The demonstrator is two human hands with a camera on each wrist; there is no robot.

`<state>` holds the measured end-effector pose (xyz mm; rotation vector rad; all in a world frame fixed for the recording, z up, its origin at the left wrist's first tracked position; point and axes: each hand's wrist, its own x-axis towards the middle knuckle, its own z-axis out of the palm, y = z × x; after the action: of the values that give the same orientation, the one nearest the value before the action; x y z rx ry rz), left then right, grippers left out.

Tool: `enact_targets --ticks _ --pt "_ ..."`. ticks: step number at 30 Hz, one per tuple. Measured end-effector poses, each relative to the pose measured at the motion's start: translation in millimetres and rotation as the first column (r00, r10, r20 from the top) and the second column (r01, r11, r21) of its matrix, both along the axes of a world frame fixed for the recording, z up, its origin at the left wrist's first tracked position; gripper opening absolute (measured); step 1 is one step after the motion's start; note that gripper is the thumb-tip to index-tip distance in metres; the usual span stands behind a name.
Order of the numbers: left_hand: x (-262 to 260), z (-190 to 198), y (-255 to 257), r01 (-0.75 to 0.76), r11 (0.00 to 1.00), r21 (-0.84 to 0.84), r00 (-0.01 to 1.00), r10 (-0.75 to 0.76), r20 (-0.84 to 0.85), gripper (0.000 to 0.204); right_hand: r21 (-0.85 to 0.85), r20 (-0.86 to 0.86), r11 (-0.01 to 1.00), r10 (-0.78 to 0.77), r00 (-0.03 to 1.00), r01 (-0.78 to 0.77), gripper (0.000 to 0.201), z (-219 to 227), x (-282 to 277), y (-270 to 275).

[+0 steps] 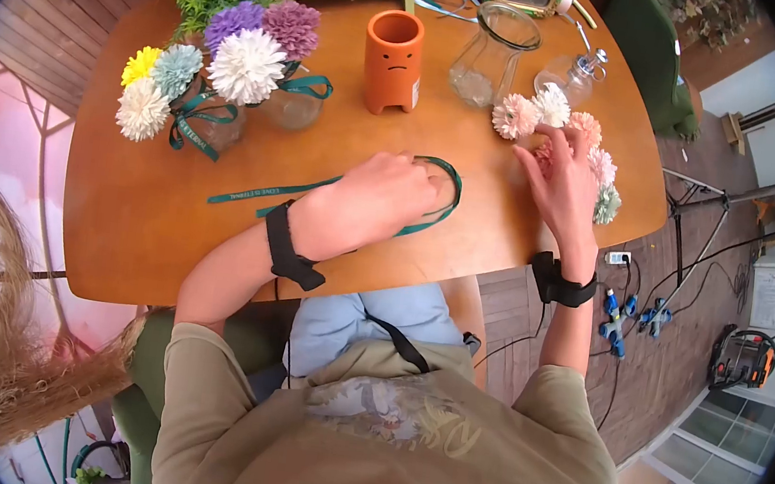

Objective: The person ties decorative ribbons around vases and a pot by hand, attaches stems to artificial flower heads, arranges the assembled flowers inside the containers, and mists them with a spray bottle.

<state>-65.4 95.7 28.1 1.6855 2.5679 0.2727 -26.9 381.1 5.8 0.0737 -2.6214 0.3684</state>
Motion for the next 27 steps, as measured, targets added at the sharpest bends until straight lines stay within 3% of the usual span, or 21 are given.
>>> enact_targets --ticks 1,3,10,15,20,25,27 --pt "0 -3 2 0.006 1.0 -0.002 1.0 -0.006 0.003 0.015 -0.059 0.083 0.998 0.028 0.996 -0.023 0.039 -3 1 2" --pt "1 -7 4 -0.015 0.996 -0.086 0.995 0.023 0.095 0.013 -0.083 0.098 0.995 0.054 0.994 -0.046 0.036 -14 2 6" --pt "-9 5 8 0.032 0.962 -0.272 0.988 0.011 0.155 0.014 -0.172 0.139 0.98 0.125 0.982 -0.1 0.025 -17 7 8" --pt "-11 8 -16 -0.06 0.992 -0.112 0.998 0.063 0.023 0.021 -0.286 0.076 0.952 0.133 0.988 -0.106 0.022 -2 13 0" --pt "16 6 -57 -0.141 0.99 0.017 0.988 0.14 0.061 0.023 -0.286 -0.039 0.949 0.129 0.991 -0.135 0.017 12 25 -8" --pt "34 -19 -75 -0.221 0.964 0.149 0.973 0.208 0.095 0.021 -0.302 -0.03 0.938 0.171 0.985 -0.172 0.016 9 28 -24" --pt "36 -27 -76 -0.187 0.957 0.224 0.982 0.186 0.026 0.019 -0.272 0.103 0.947 0.203 0.974 -0.169 0.018 3 29 -30"
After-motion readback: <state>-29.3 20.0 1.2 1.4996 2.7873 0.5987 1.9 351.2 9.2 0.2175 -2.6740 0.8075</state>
